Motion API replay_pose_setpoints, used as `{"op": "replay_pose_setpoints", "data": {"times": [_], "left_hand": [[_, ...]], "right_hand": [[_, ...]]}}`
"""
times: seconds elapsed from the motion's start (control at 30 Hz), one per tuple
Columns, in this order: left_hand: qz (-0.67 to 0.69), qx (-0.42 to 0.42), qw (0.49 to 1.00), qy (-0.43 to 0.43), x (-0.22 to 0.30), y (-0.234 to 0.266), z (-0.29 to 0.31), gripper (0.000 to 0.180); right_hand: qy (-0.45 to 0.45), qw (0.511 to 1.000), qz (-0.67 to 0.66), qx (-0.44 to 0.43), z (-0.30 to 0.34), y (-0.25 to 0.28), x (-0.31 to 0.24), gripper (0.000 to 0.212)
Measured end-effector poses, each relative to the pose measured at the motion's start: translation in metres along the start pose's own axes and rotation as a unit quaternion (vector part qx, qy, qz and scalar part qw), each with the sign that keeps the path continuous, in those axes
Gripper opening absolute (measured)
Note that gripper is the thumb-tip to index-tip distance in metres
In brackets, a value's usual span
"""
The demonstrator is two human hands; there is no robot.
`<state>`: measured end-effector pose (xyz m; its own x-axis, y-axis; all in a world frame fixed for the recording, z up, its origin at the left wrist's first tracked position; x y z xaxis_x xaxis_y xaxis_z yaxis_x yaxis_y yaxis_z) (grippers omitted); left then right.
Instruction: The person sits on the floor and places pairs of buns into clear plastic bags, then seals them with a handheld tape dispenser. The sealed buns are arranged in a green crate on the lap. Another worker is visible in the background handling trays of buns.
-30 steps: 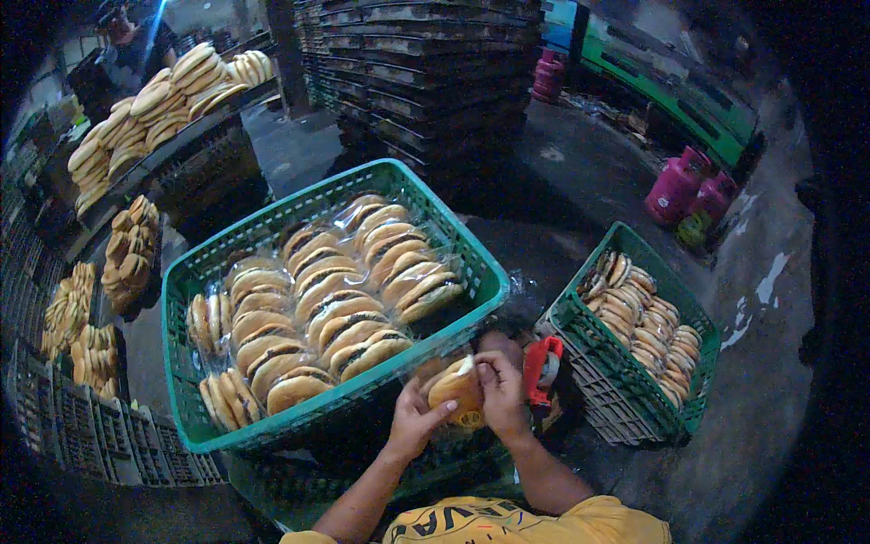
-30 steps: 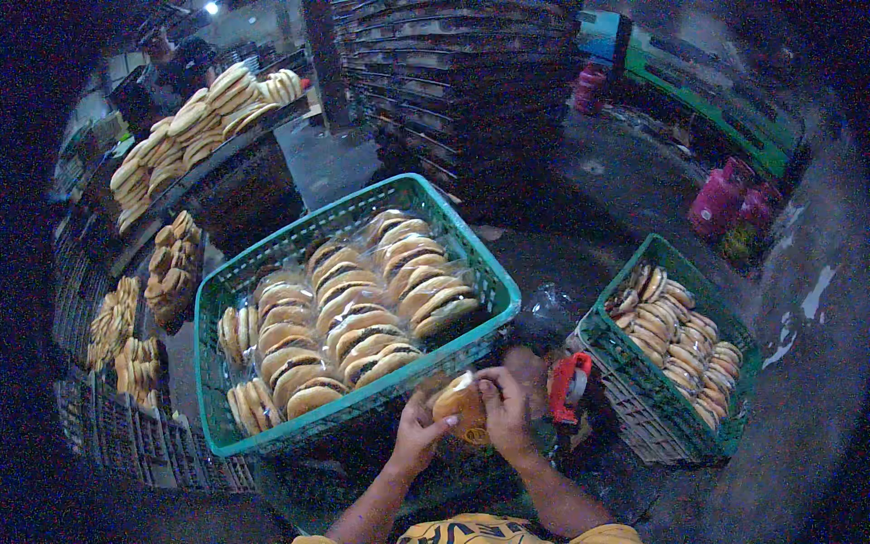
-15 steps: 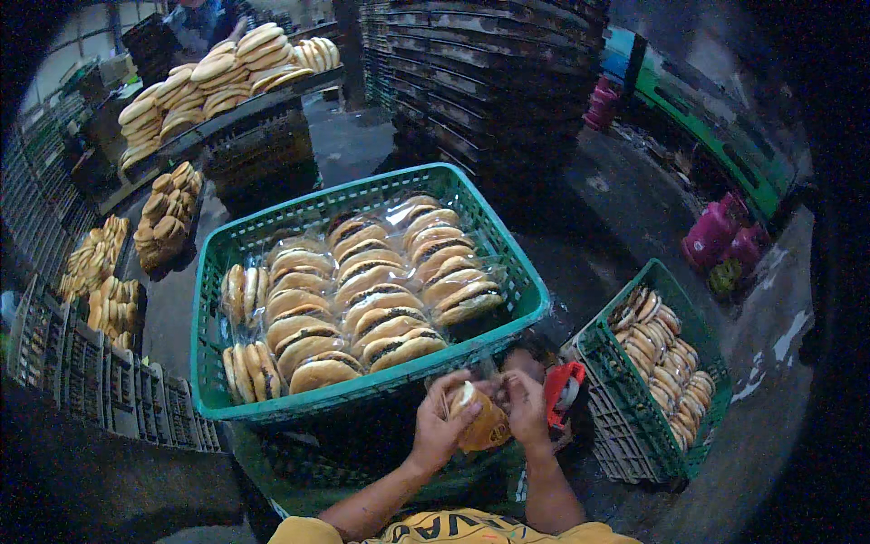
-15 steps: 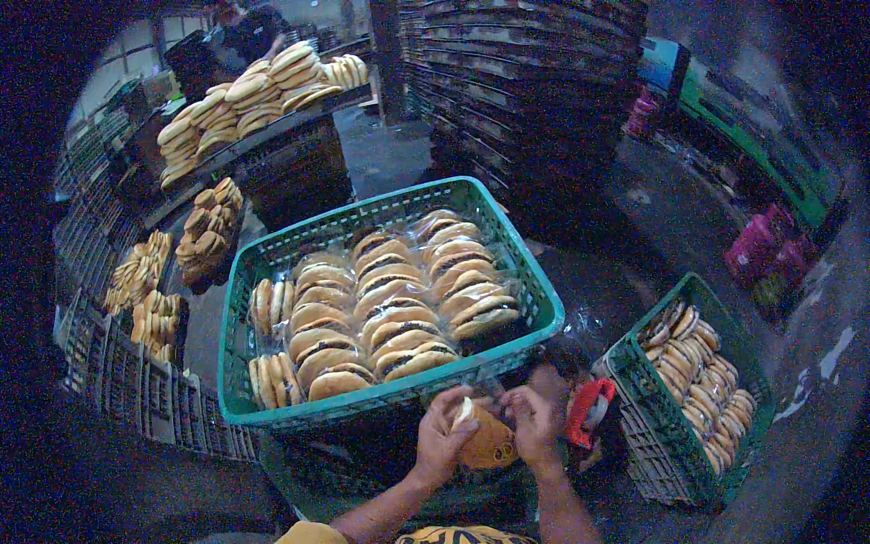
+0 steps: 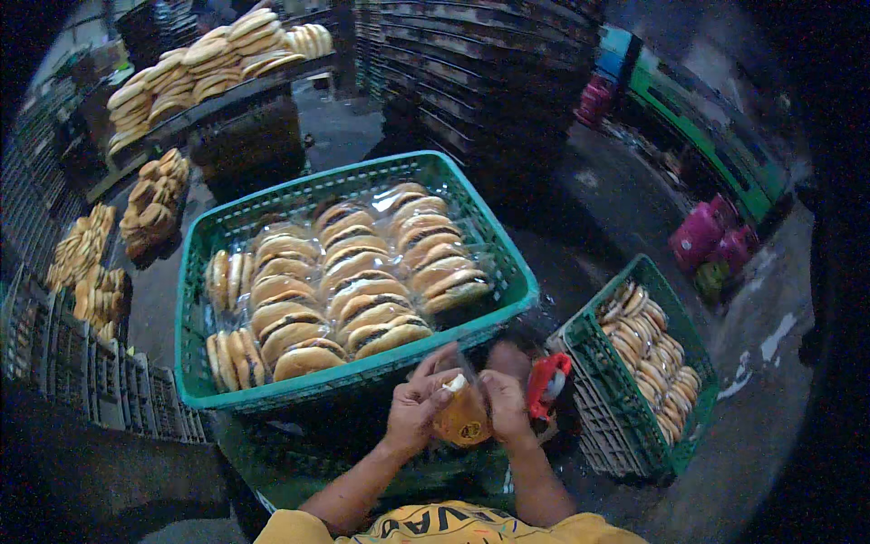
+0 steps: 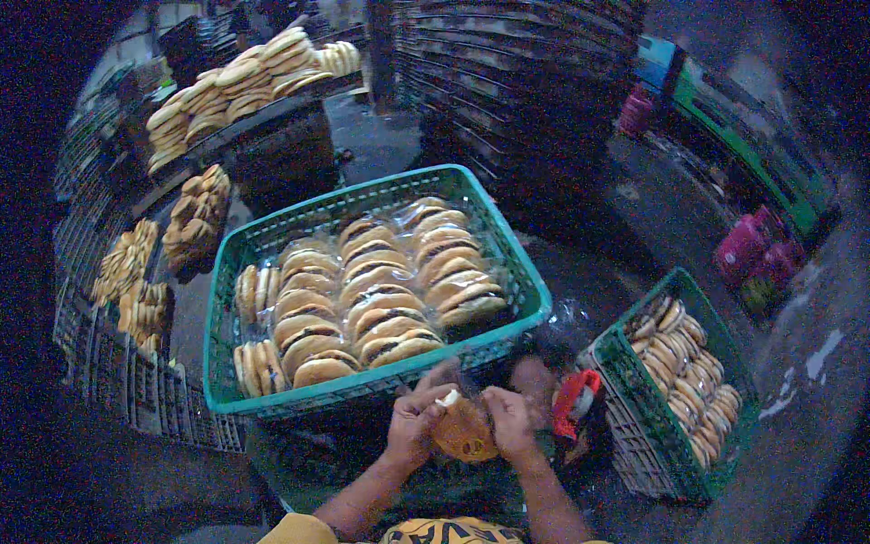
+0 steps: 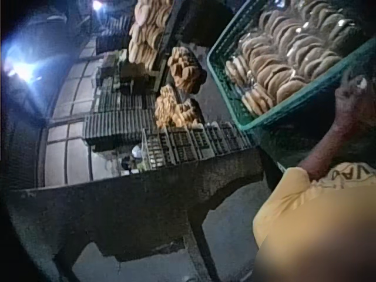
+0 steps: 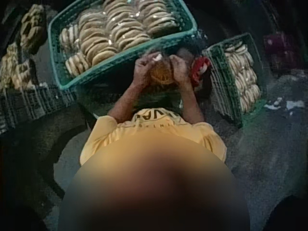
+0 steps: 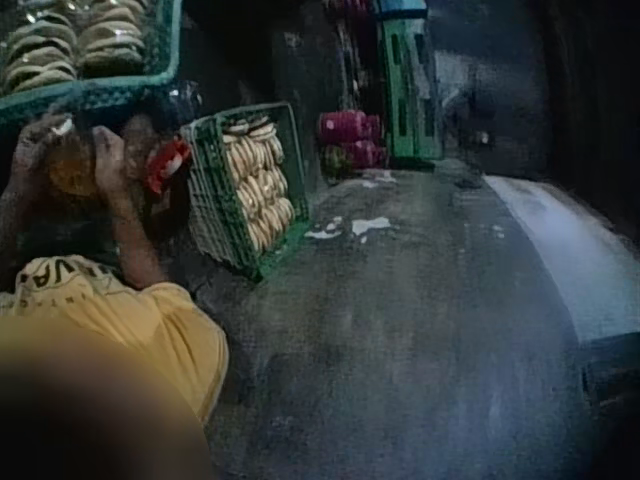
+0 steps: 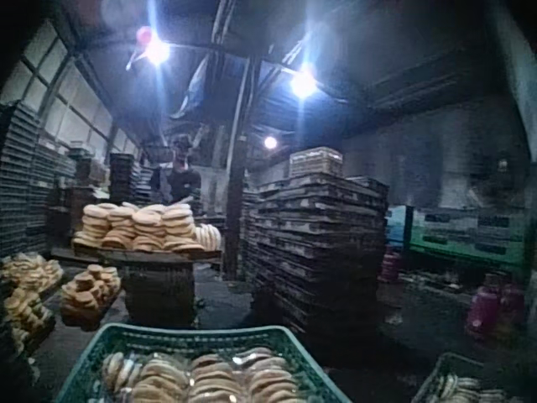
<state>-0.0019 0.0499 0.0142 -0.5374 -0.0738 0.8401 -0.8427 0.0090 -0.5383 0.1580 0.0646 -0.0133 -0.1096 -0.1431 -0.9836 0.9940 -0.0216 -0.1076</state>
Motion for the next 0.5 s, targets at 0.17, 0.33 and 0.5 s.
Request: {"op": "replay_pose_setpoints", "data": {"times": [0.17, 0.33, 0.5], "left_hand": [[-0.035, -0.051, 0.997, 0.038, -0.002, 0.0, -0.006, 0.024], [-0.096, 0.005, 0.995, 0.037, -0.01, -0.012, -0.004, 0.016], [-0.111, -0.001, 0.983, 0.147, -0.034, -0.016, -0.009, 0.018]], "right_hand": [[0.067, 0.979, 0.182, 0.062, 0.005, 0.006, -0.008, 0.015], [0.241, 0.961, 0.137, 0.016, 0.019, 0.002, -0.046, 0.015], [0.155, 0.987, 0.036, 0.034, 0.021, 0.02, -0.033, 0.006]]}}
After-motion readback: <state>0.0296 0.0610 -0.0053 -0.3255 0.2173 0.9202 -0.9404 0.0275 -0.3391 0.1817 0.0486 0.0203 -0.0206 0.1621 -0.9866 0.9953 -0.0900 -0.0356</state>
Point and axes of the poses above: each hand's wrist, its own z-axis away from the middle knuckle, its own y-axis out of the back of the hand, x = y × z, the point moved 6 cm from there along -z, towards the middle knuckle, and after that the axes turned 9 degrees about x, right-handed, at the moved point
